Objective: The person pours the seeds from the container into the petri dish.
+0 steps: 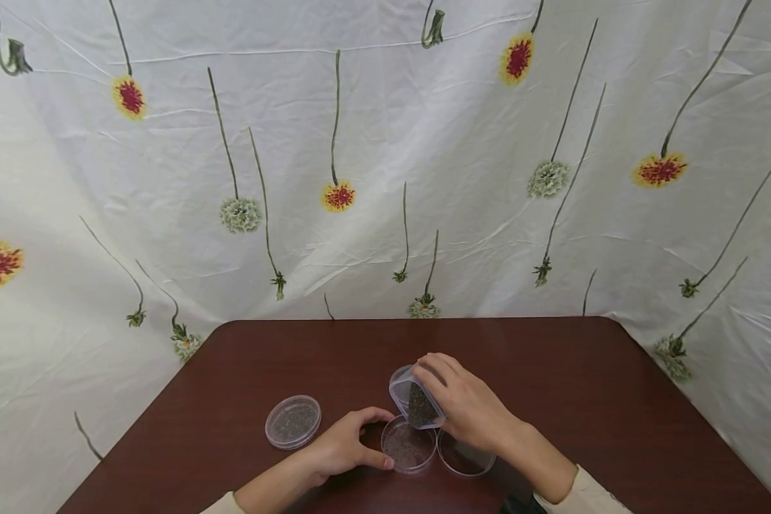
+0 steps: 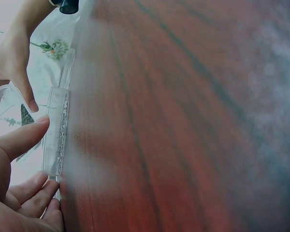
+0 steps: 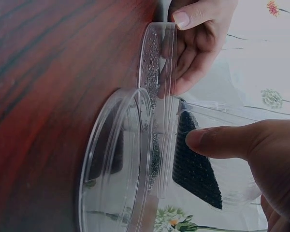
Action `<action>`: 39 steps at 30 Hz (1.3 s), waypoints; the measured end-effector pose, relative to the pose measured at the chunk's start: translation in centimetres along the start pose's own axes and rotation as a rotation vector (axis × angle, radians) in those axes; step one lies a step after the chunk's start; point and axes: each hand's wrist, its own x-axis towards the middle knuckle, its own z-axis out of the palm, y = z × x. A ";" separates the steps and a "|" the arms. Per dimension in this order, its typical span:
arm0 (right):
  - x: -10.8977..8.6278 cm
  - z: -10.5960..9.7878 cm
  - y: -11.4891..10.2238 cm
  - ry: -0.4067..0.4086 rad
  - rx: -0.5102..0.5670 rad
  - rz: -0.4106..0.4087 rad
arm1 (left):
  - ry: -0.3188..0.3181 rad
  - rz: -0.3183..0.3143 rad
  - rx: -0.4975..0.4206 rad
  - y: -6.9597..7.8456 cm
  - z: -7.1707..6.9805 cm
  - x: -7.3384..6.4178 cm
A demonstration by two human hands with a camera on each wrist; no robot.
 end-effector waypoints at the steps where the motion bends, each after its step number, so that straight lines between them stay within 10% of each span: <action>1: 0.0 0.0 0.0 0.001 0.000 -0.001 | -0.001 -0.001 -0.001 0.0 0.0 0.0; 39: 0.1 -0.2 -0.4 -0.034 -0.013 0.004 | -0.003 -0.009 -0.009 -0.4 0.1 0.1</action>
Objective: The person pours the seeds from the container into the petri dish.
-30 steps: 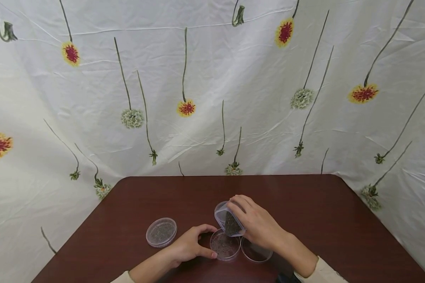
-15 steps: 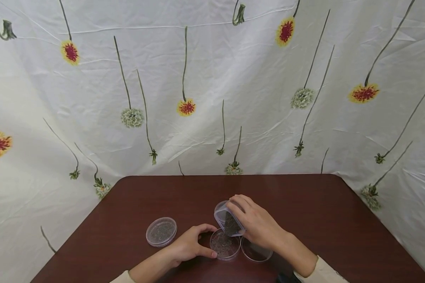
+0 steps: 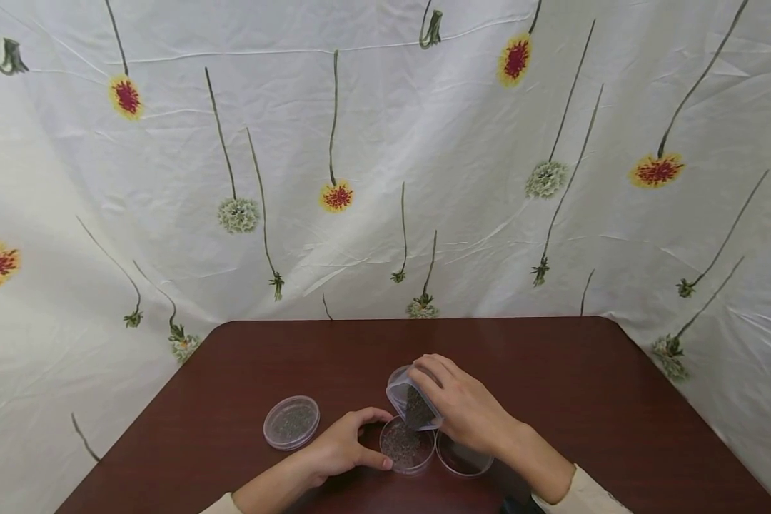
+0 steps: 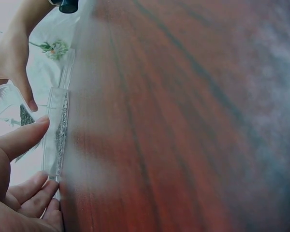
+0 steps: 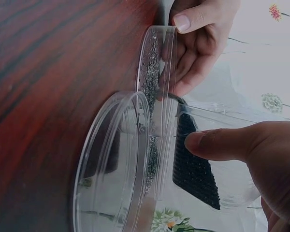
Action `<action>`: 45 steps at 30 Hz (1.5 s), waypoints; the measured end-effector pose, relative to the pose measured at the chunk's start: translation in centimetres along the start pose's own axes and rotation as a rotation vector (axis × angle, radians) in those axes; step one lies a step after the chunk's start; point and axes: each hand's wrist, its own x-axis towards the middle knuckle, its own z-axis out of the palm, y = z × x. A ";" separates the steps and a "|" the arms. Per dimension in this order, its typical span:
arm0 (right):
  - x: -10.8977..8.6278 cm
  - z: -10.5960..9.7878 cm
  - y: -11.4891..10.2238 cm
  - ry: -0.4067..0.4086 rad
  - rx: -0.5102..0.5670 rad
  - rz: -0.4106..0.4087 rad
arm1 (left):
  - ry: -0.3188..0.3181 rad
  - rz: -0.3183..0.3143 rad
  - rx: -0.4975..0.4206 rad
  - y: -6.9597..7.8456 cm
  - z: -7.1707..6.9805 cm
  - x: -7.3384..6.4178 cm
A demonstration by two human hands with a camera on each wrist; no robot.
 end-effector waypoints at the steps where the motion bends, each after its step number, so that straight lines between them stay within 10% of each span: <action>1: 0.0 0.0 0.0 0.002 0.001 -0.003 | 0.001 0.001 0.001 0.0 0.0 0.0; 45: 0.2 0.2 0.0 0.009 -0.006 -0.015 | 0.005 0.010 0.000 0.1 -0.1 0.1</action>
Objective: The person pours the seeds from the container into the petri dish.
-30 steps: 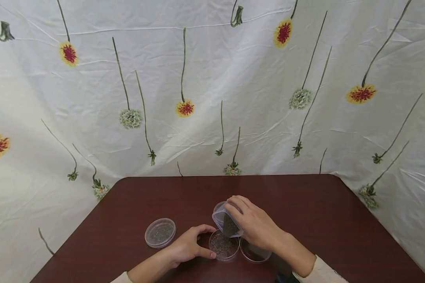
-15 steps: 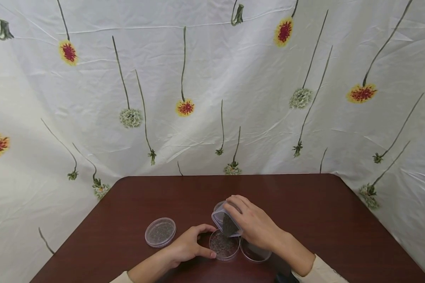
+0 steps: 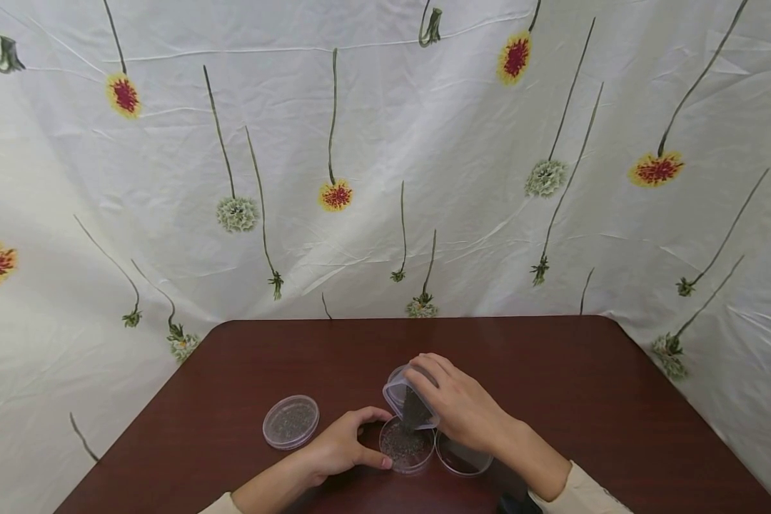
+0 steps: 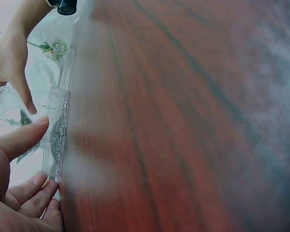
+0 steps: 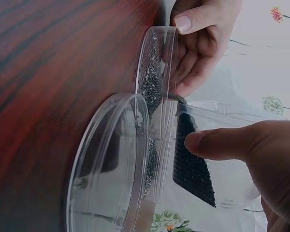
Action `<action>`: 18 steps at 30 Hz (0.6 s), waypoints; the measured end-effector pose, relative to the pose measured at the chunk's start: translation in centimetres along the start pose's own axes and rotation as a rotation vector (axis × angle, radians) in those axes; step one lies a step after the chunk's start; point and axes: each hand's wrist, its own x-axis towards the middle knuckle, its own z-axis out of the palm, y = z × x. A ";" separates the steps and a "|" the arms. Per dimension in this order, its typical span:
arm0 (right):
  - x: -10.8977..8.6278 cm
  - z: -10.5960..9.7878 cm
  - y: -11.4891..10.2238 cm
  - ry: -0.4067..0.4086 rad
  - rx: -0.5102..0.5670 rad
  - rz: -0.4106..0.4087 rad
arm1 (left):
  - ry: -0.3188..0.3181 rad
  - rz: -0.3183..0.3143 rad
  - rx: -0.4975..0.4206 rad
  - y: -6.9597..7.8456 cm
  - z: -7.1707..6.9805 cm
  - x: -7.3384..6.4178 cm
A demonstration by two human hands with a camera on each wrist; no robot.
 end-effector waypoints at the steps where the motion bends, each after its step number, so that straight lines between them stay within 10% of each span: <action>1: 0.0 0.0 0.0 0.000 0.006 0.007 | 0.000 0.000 0.000 0.0 0.0 0.0; 18: 0.0 -0.4 -0.1 -0.002 0.142 0.210 | 0.000 0.002 0.001 -0.1 0.1 0.2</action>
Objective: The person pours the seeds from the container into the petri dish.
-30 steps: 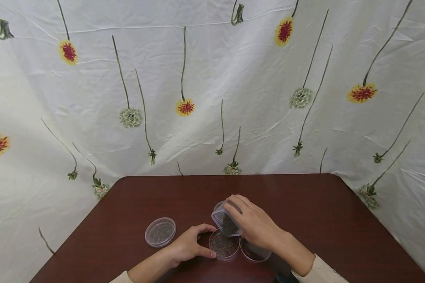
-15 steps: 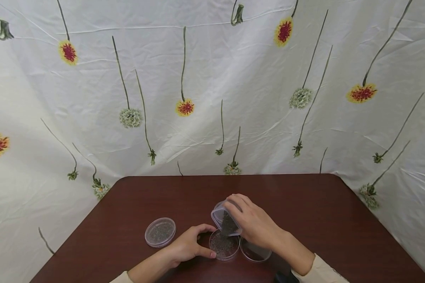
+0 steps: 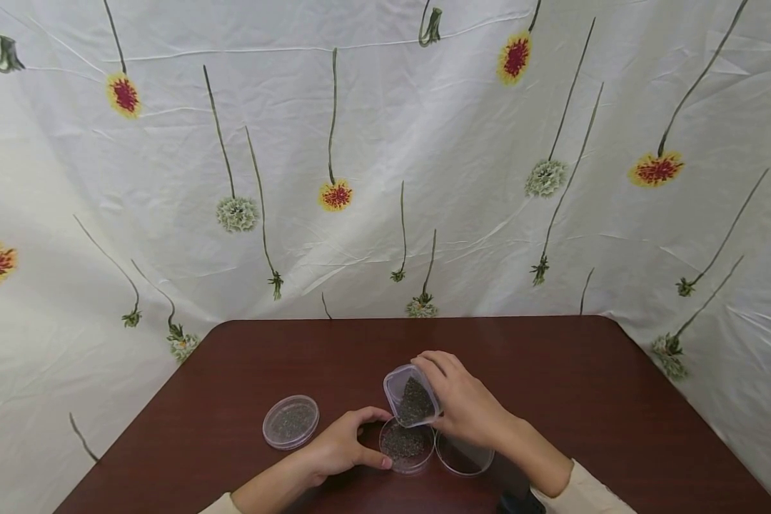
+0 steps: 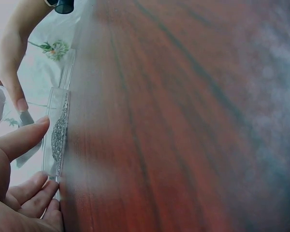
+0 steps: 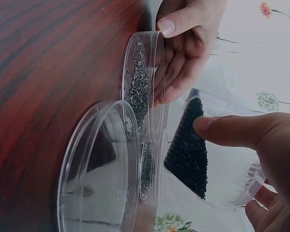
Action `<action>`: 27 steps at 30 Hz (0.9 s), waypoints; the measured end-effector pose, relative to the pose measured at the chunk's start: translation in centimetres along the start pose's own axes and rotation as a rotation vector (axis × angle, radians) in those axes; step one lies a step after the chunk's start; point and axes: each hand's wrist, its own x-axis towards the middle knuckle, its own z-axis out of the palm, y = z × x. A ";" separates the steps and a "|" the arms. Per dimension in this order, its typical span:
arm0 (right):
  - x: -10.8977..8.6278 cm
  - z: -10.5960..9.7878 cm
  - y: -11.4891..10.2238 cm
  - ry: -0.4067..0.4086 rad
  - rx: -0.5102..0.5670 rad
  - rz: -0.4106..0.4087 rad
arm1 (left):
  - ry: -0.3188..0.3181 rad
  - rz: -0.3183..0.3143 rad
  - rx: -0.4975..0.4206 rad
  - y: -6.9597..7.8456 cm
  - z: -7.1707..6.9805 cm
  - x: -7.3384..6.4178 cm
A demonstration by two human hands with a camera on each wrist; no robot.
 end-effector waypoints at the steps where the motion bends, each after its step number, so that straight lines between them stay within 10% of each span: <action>1: 0.0 0.0 0.0 -0.001 0.007 0.013 | 0.000 -0.001 -0.001 0.0 0.0 0.0; 27: 0.1 -0.2 1.1 -0.039 0.341 0.154 | 0.004 0.025 -0.018 0.2 0.0 -0.2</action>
